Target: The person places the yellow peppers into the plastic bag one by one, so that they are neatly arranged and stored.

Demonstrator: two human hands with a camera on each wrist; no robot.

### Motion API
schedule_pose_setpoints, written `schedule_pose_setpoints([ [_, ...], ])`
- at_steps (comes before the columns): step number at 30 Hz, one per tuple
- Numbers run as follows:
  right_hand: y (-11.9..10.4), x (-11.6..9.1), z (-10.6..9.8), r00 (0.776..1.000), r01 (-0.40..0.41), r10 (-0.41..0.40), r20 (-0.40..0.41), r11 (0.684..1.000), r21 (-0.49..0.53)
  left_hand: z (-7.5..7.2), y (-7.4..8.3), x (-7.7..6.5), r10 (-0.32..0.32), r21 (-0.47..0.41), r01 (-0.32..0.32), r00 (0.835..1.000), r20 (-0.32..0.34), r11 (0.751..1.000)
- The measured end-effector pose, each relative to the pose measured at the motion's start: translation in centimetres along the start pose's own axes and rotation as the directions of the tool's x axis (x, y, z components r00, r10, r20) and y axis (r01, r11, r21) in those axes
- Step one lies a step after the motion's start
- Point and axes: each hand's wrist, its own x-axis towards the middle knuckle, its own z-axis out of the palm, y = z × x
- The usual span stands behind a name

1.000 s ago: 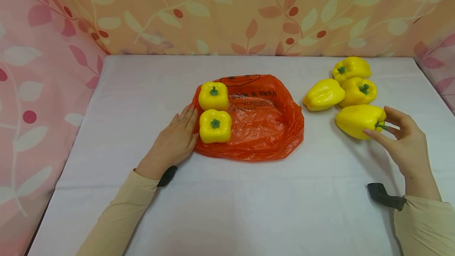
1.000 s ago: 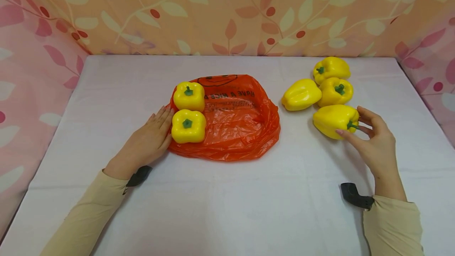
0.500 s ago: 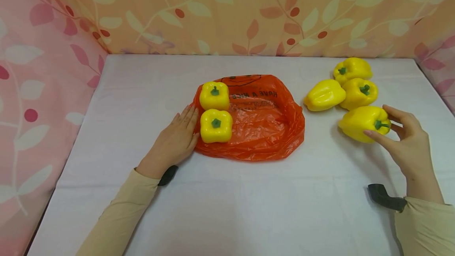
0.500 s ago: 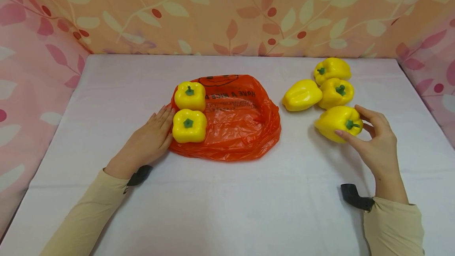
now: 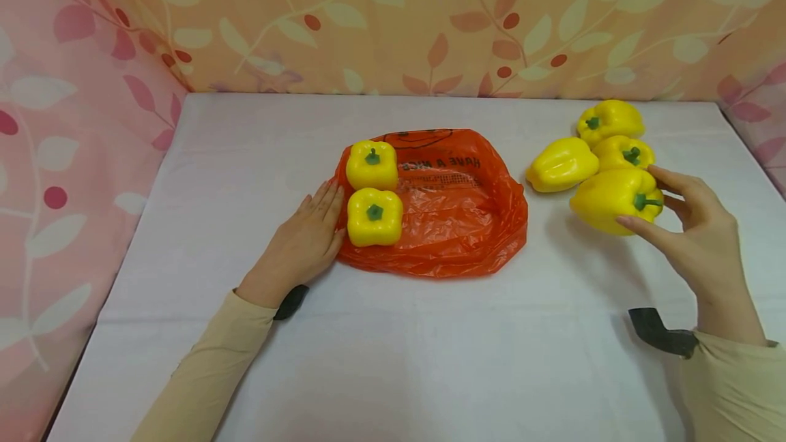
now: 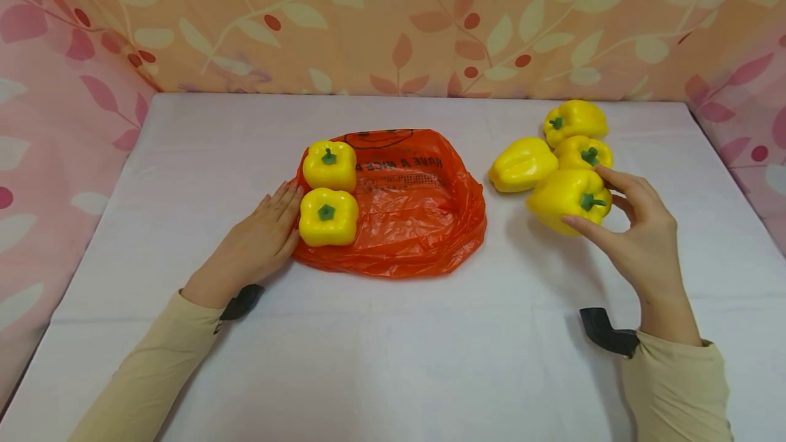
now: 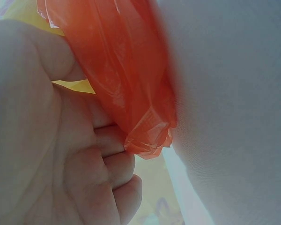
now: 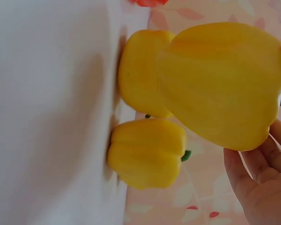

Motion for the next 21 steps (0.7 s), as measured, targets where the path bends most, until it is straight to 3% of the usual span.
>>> schedule_pose_setpoints([
  [21,-3.6,2.2,2.8,0.976,0.195,-0.207,0.068,0.969,0.151,0.1,0.0,0.0,-0.001,-0.002,0.001,1.0,-0.011,1.0],
])
